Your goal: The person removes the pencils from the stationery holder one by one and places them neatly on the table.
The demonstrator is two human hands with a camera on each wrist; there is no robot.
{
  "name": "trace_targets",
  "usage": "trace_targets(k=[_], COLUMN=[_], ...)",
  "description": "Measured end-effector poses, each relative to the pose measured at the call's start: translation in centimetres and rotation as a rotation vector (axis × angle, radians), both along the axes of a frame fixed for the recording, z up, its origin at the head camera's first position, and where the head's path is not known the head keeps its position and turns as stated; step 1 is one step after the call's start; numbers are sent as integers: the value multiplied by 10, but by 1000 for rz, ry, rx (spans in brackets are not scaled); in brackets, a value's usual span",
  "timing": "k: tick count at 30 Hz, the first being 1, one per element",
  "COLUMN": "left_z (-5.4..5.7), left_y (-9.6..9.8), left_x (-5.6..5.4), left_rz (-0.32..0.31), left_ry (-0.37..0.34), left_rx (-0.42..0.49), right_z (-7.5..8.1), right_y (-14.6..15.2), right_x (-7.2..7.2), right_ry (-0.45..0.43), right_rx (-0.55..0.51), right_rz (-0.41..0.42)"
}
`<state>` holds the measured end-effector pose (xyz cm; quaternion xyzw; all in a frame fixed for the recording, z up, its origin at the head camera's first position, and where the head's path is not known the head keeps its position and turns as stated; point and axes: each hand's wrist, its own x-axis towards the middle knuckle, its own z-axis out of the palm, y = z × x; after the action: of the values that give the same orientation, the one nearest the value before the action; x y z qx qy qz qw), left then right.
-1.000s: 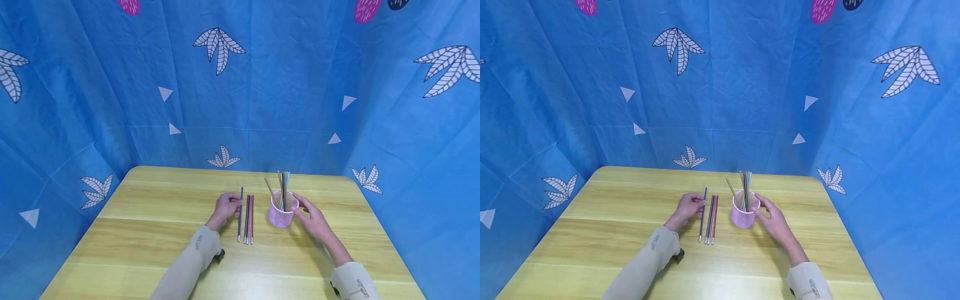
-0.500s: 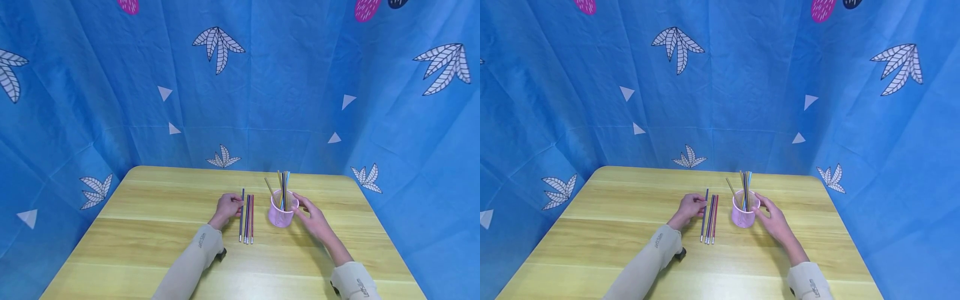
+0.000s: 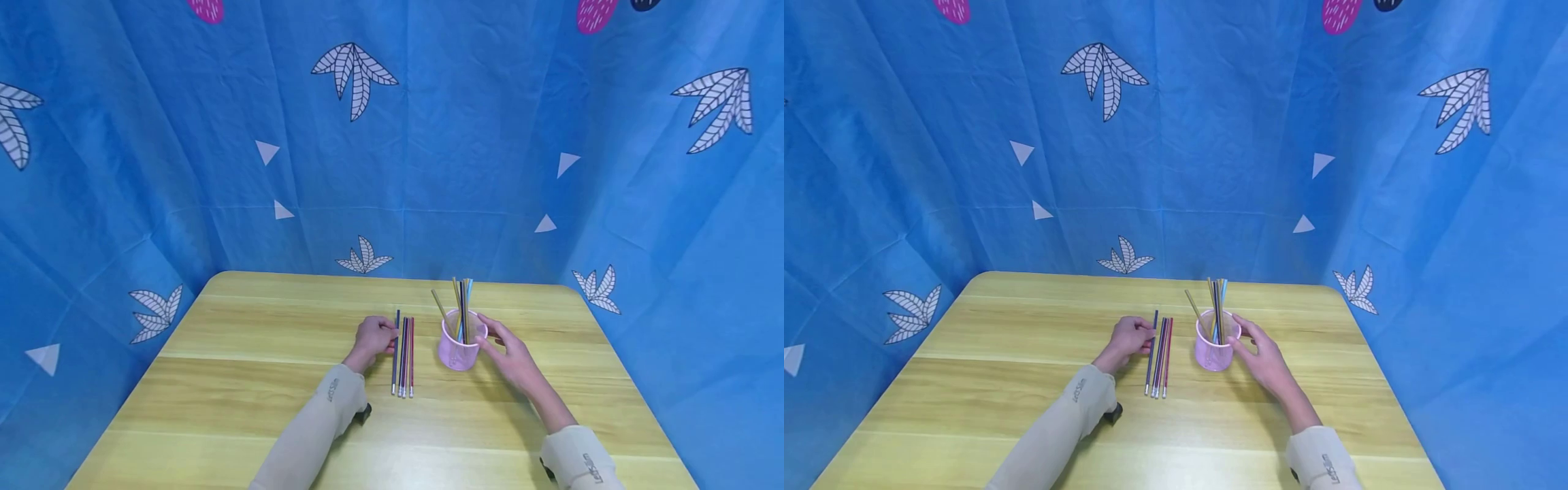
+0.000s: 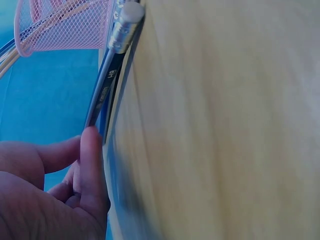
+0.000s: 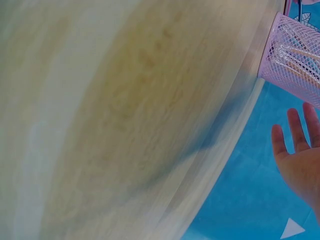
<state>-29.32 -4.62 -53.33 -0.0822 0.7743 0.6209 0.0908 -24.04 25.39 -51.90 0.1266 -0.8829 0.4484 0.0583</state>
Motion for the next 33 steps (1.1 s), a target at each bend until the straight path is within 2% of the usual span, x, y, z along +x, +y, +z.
trace_targets(k=[11,16,20,27,33], left_z=[-1,0,1,-1,-1], left_y=[3,3,3,5,5], left_x=[-4,-2,0,-4,-4], left_rz=[9,8,3,20,24], left_ry=[-26,-26,-24,-48,-27], left_rx=[-9,-7,-15,-33,-35], right_z=[1,-1,-3,-2,-2], right_y=[0,1,1,1,1], right_x=[1,0,-1,-2,-3], right_ry=[1,19,10,-3,12], right_rx=[2,2,-12,-26,-12], right_rz=[5,6,9,7,9])
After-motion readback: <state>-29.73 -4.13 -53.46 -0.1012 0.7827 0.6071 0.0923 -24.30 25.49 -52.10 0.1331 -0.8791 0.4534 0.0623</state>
